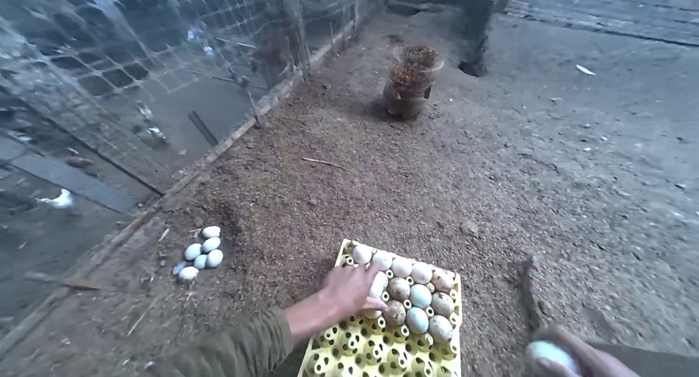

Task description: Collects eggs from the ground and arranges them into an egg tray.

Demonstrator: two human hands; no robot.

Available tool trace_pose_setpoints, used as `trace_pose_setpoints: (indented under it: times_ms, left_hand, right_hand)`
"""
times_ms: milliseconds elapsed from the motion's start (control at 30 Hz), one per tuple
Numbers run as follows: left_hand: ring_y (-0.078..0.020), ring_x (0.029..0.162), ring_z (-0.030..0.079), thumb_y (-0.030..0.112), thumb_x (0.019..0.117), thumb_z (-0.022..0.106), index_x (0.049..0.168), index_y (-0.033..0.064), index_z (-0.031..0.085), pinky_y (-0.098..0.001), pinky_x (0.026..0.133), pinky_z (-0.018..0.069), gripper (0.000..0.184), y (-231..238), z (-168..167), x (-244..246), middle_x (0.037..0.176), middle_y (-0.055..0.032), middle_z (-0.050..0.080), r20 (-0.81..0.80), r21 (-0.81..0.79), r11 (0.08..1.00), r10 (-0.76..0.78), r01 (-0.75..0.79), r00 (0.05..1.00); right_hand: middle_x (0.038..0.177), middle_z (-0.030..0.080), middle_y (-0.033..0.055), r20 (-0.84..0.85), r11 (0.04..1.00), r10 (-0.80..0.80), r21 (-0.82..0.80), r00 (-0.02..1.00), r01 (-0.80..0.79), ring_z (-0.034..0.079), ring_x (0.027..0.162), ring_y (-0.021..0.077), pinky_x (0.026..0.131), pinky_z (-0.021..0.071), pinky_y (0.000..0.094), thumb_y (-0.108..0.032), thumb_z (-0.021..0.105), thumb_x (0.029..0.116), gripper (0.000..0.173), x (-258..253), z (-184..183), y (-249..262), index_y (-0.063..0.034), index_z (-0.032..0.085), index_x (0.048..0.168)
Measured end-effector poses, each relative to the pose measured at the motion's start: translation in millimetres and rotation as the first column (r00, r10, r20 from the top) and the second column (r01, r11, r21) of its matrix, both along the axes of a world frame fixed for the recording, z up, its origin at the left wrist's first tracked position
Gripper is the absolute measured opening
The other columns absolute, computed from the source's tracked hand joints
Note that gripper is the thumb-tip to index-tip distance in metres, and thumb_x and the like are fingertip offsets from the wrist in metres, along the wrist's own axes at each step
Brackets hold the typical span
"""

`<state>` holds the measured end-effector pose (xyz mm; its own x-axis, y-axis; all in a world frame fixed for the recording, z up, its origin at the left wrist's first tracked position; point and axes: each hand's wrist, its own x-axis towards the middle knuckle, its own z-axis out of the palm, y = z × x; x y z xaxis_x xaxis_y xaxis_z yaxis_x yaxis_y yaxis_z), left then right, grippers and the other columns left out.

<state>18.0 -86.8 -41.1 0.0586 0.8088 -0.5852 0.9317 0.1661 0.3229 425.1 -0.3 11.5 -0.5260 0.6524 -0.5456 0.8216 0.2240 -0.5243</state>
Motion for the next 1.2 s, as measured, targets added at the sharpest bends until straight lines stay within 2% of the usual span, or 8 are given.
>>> trace_pose_setpoints:
  times_ms: [100,167,500,733,933,1067,1100,1200]
  left_hand:
    - [-0.048,0.105,0.065,0.06,0.0944,0.063,0.151,0.0133,0.04,-0.0654,0.082,0.0519,0.077,-2.4,1.7,-0.7,0.121,-0.0258,0.064,0.002,-0.009,0.999,-0.038,0.038,0.999]
    - [-0.0478,0.105,0.065,0.061,0.095,0.061,0.146,0.0113,0.048,-0.0669,0.084,0.0514,0.073,-0.4,-2.2,-10.7,0.117,-0.0265,0.065,0.077,-0.009,0.999,-0.043,0.044,0.996]
    - [-0.0429,0.098,0.067,0.059,0.0943,0.063,0.142,0.0141,0.052,-0.0618,0.079,0.0517,0.066,-9.8,-0.1,-22.5,0.107,-0.0204,0.068,0.011,-0.052,0.994,-0.091,0.091,0.996]
    - [-0.0422,0.094,0.067,0.052,0.087,0.077,0.138,0.0111,0.052,-0.0609,0.076,0.0517,0.07,-21.2,-15.4,-21.5,0.102,-0.0196,0.069,-0.015,-0.062,0.997,-0.045,0.044,0.999]
    - [-0.0392,0.093,0.069,0.059,0.0869,0.072,0.121,0.0076,0.062,-0.0585,0.074,0.0528,0.063,-37.5,-21.6,-25.4,0.101,-0.0176,0.069,-0.095,-0.072,0.997,-0.018,0.011,0.995]
    - [-0.0447,0.088,0.068,0.062,0.0786,0.079,0.13,0.0078,0.058,-0.0648,0.072,0.0519,0.078,-38.0,-24.6,-52.4,0.095,-0.021,0.069,-0.079,0.03,0.99,0.141,-0.139,0.987]
    - [-0.0442,0.088,0.068,0.065,0.0777,0.079,0.13,0.0077,0.058,-0.0652,0.072,0.0525,0.08,-34.7,-23.3,-68.0,0.093,-0.0209,0.069,-0.06,0.042,0.978,0.207,-0.205,0.977]
    - [-0.0394,0.085,0.066,0.053,0.0911,0.072,0.12,0.0005,0.06,-0.0626,0.077,0.0527,0.061,-37.9,-18.2,-105.2,0.09,-0.0211,0.066,0.168,-0.008,0.873,0.482,-0.488,0.86]
  right_hand:
    - [0.1,0.071,0.017,0.061,0.988,0.149,0.032,0.987,-0.151,0.071,0.084,0.0316,0.078,0.0577,0.0562,-0.042,0.073,0.091,0.059,-25.0,11.8,12.6,-0.0061,0.058,0.135]
    - [0.1,0.07,0.0139,0.106,0.979,0.194,0.034,0.975,-0.199,0.07,0.084,0.0289,0.075,0.0575,0.0555,-0.047,0.074,0.0882,0.06,-43.6,19.3,23.2,-0.0097,0.058,0.133]
    - [0.091,0.068,0.0124,0.234,0.881,0.462,-0.014,0.855,-0.472,0.067,0.078,0.0282,0.07,0.0548,0.053,-0.041,0.066,0.0975,0.046,-135.9,32.1,47.6,-0.0087,0.059,0.129]
    - [0.105,0.065,0.0044,0.077,0.847,0.498,0.17,0.864,-0.504,0.066,0.081,0.0155,0.069,0.0576,0.0407,-0.039,0.074,0.0919,0.038,-195.5,9.0,36.6,-0.0156,0.065,0.121]
    - [0.109,0.062,0.009,-0.141,0.86,0.51,0.118,0.849,-0.497,0.065,0.083,0.0182,0.071,0.0572,0.0389,-0.036,0.073,0.0921,0.043,-232.2,-23.1,-21.2,-0.0124,0.063,0.126]
    - [0.114,0.063,0.0196,-0.249,0.837,0.546,0.137,0.8,-0.529,0.067,0.099,0.0321,0.085,0.0568,0.0473,-0.025,0.073,0.0921,0.045,-244.1,-59.1,-71.2,-0.0024,0.059,0.128]
    - [0.111,0.062,0.0205,-0.264,0.824,0.566,0.19,0.781,-0.534,0.066,0.098,0.0339,0.085,0.0569,0.0472,-0.023,0.072,0.0925,0.043,-249.2,-70.6,-79.1,-0.0016,0.059,0.127]
    - [0.108,0.061,0.0211,-0.295,0.794,0.602,0.324,0.742,-0.515,0.066,0.096,0.0351,0.08,0.0587,0.0451,-0.02,0.066,0.0965,0.033,-261.0,-100.4,-94.9,-0.0034,0.061,0.125]
